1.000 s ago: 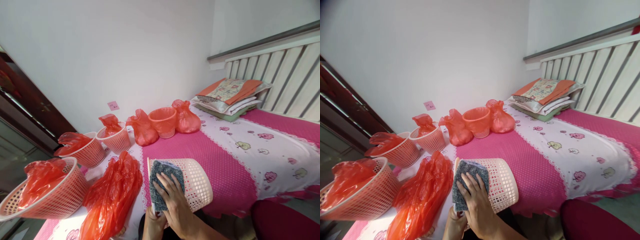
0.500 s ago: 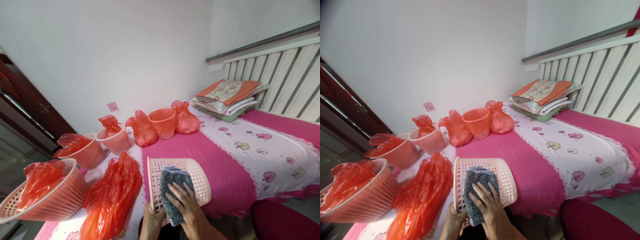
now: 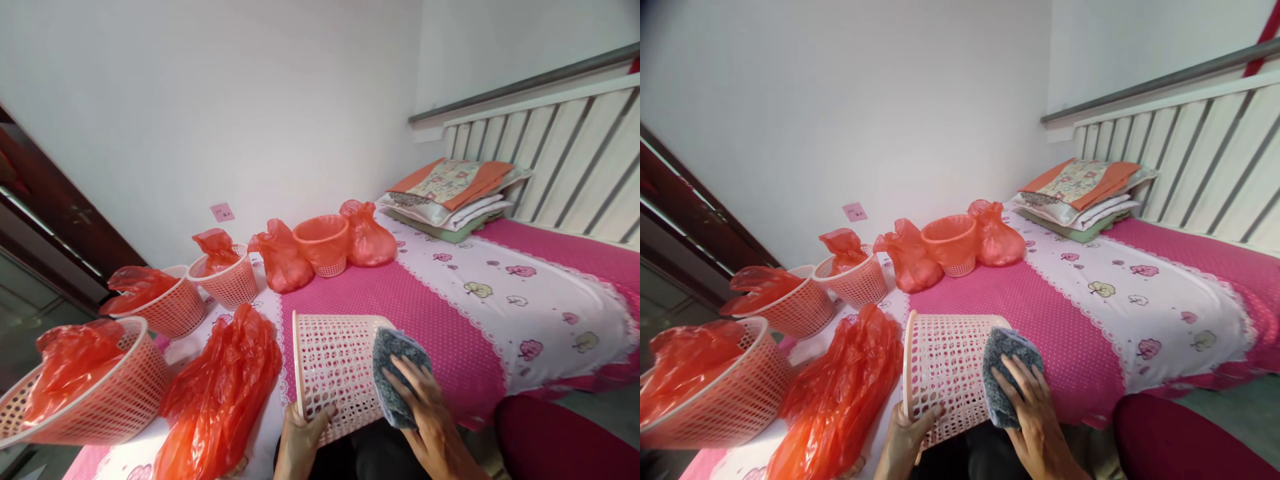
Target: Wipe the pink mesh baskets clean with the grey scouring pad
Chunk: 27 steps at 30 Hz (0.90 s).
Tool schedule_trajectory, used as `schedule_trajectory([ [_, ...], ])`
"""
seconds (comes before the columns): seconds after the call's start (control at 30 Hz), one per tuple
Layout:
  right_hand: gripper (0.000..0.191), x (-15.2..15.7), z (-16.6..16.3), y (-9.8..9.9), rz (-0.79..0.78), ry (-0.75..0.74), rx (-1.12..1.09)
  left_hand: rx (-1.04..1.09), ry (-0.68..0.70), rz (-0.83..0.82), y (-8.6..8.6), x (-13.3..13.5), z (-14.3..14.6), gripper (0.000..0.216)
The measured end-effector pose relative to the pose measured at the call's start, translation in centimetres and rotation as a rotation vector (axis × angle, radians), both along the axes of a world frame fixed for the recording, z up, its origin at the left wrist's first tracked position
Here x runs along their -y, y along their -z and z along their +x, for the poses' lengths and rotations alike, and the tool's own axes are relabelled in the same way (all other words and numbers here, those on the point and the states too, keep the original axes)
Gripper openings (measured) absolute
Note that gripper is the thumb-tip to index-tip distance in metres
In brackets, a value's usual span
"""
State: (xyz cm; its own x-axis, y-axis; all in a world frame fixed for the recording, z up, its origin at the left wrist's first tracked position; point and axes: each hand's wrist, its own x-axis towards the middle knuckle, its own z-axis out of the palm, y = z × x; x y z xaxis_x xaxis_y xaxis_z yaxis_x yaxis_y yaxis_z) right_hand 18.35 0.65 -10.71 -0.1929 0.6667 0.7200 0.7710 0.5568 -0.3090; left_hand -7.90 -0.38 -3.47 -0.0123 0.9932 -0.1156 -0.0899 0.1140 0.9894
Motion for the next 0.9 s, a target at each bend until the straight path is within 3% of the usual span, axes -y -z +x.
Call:
schedule_trajectory([
  [0.13, 0.064, -1.4, 0.6, 0.7, -0.026, 0.036, -0.071, 0.020, -0.037, 0.024, 0.2, 0.4, 0.3, 0.052],
  [0.23, 0.062, -2.6, 0.7, 0.9, -0.021, 0.042, -0.130, -0.006, -0.074, 0.001, 1.3, 1.0, -0.1, 0.057],
  [0.43, 0.059, -4.0, 0.9, 1.2, -0.045, 0.055, -0.246, -0.236, -0.117, -0.003, 3.7, 2.0, -1.6, 0.059],
  [0.53, 0.061, -4.0, 1.0, 1.3, -0.035, 0.062, -0.231, -0.165, -0.174, 0.050, 2.5, 1.8, -1.4, 0.057],
  [0.73, 0.065, -3.0, 0.8, 1.8, -0.047, 0.086, -0.183, -0.060, -0.252, 0.041, -2.6, -0.5, -0.1, 0.058],
  [0.8, 0.066, -2.8, 0.8, 2.0, -0.046, 0.092, -0.174, -0.036, -0.234, -0.005, -2.9, -1.2, 0.2, 0.053],
  [0.9, 0.067, -2.5, 0.9, 2.2, -0.047, 0.079, -0.160, -0.025, -0.216, -0.085, -2.0, -1.7, 0.3, 0.046],
])
